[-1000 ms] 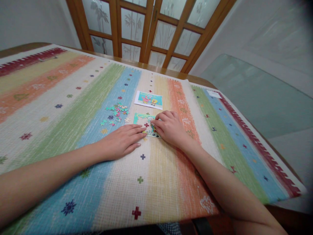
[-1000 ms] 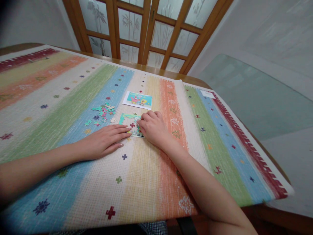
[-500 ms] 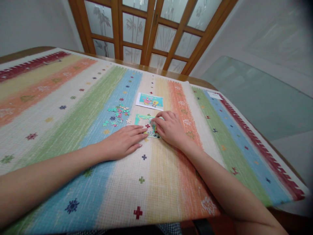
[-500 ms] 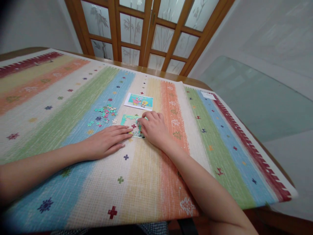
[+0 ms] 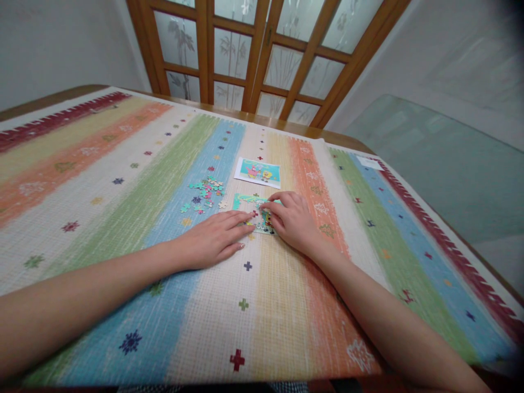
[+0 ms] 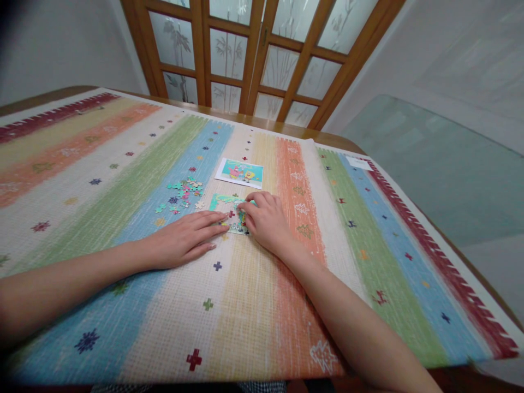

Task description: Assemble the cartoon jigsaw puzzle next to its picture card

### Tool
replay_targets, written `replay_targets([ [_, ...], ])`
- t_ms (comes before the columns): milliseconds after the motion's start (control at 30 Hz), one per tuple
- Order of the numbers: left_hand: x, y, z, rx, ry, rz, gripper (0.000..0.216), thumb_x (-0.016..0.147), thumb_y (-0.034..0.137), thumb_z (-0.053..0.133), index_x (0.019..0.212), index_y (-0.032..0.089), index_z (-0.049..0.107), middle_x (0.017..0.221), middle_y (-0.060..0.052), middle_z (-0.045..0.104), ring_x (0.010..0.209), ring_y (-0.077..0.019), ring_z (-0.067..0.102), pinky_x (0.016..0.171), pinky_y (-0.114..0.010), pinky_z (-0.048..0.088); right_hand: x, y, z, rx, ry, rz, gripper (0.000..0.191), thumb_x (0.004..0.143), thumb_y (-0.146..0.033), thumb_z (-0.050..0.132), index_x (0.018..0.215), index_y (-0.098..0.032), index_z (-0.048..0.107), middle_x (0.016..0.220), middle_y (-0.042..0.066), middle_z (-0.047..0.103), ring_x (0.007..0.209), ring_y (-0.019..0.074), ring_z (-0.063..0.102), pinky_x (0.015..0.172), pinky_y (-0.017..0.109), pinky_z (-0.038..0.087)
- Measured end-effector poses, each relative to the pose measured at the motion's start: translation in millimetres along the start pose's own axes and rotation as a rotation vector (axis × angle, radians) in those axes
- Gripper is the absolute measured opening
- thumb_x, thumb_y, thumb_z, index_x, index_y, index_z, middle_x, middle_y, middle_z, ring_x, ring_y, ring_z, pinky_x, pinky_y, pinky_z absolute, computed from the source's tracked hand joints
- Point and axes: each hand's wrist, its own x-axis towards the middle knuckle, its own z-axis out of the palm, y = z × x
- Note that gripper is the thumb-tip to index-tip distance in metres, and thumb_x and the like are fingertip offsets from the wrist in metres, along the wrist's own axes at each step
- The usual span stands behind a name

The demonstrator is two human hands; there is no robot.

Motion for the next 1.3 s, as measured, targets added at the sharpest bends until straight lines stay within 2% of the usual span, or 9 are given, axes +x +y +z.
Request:
replay_targets([
  [200, -1.3, 1.5, 1.2, 0.034, 0.023, 0.031, 0.049, 0.113, 0.039, 0.042, 0.158, 0.019, 0.046, 0.169, -0.013, 0.042, 0.153, -0.0289, 0.043, 0.128, -0.047, 0.034, -0.3, 2.7, -3.6, 0.061, 0.093, -0.014, 0.030, 0.097, -0.013, 0.053, 0.115, -0.022, 0.075, 0.115, 0.012, 0.072, 0.112, 0.0299, 0.060, 0.096, 0.046, 0.043],
  [300, -1.3, 2.2, -2.8, 0.085, 0.052, 0.040, 0.048, 0.114, 0.039, 0.041, 0.156, 0.019, 0.047, 0.161, -0.014, 0.051, 0.147, -0.0297, 0.048, 0.125, -0.048, 0.037, -1.6, 6.5, -4.6, 0.114, 0.128, 0.001, 0.028, 0.097, -0.014, 0.052, 0.111, -0.022, 0.075, 0.109, 0.012, 0.072, 0.108, 0.0293, 0.062, 0.095, 0.045, 0.045],
  [367, -1.8, -2.5, -8.7, 0.108, 0.095, -0.005, 0.045, 0.113, 0.037, 0.041, 0.155, 0.020, 0.049, 0.149, -0.014, 0.060, 0.139, -0.0290, 0.054, 0.120, -0.048, 0.042, -3.1, 9.7, -3.9, 0.137, 0.135, 0.019, 0.028, 0.097, -0.015, 0.051, 0.110, -0.023, 0.075, 0.108, 0.012, 0.072, 0.106, 0.0294, 0.062, 0.093, 0.046, 0.046],
  [467, -4.4, -21.5, -19.2, 0.123, 0.182, -0.109, 0.041, 0.111, 0.035, 0.046, 0.146, 0.019, 0.057, 0.132, -0.014, 0.066, 0.128, -0.0297, 0.058, 0.112, -0.048, 0.047, -5.3, 14.0, -2.5, 0.156, 0.141, 0.039, 0.029, 0.097, -0.016, 0.051, 0.109, -0.024, 0.076, 0.107, 0.012, 0.072, 0.105, 0.0297, 0.063, 0.091, 0.046, 0.047],
  [567, -8.1, -46.9, -25.6, 0.137, 0.228, -0.194, 0.039, 0.108, 0.040, 0.053, 0.140, 0.018, 0.063, 0.134, -0.016, 0.065, 0.126, -0.0316, 0.058, 0.110, -0.050, 0.048, -6.9, 15.9, -2.5, 0.160, 0.130, 0.027, 0.029, 0.097, -0.016, 0.051, 0.109, -0.023, 0.076, 0.106, 0.012, 0.073, 0.104, 0.0295, 0.064, 0.090, 0.045, 0.048],
  [733, -10.5, -70.3, -24.3, 0.104, 0.201, -0.204, 0.035, 0.106, 0.045, 0.059, 0.126, 0.019, 0.072, 0.128, -0.014, 0.069, 0.122, -0.0316, 0.060, 0.109, -0.052, 0.048, -7.3, 16.1, -3.5, 0.169, 0.150, -0.005, 0.028, 0.098, -0.016, 0.051, 0.107, -0.022, 0.077, 0.104, 0.011, 0.074, 0.101, 0.0285, 0.065, 0.089, 0.044, 0.048],
  [1300, -1.6, -77.5, -20.9, -0.022, 0.229, -0.220, 0.032, 0.105, 0.051, 0.059, 0.111, 0.025, 0.077, 0.111, -0.008, 0.068, 0.110, -0.0268, 0.059, 0.103, -0.044, 0.046, -3.6, 10.2, -0.5, 0.185, 0.183, -0.030, 0.026, 0.097, -0.016, 0.053, 0.102, -0.023, 0.078, 0.104, 0.010, 0.076, 0.101, 0.0278, 0.067, 0.089, 0.044, 0.047],
])
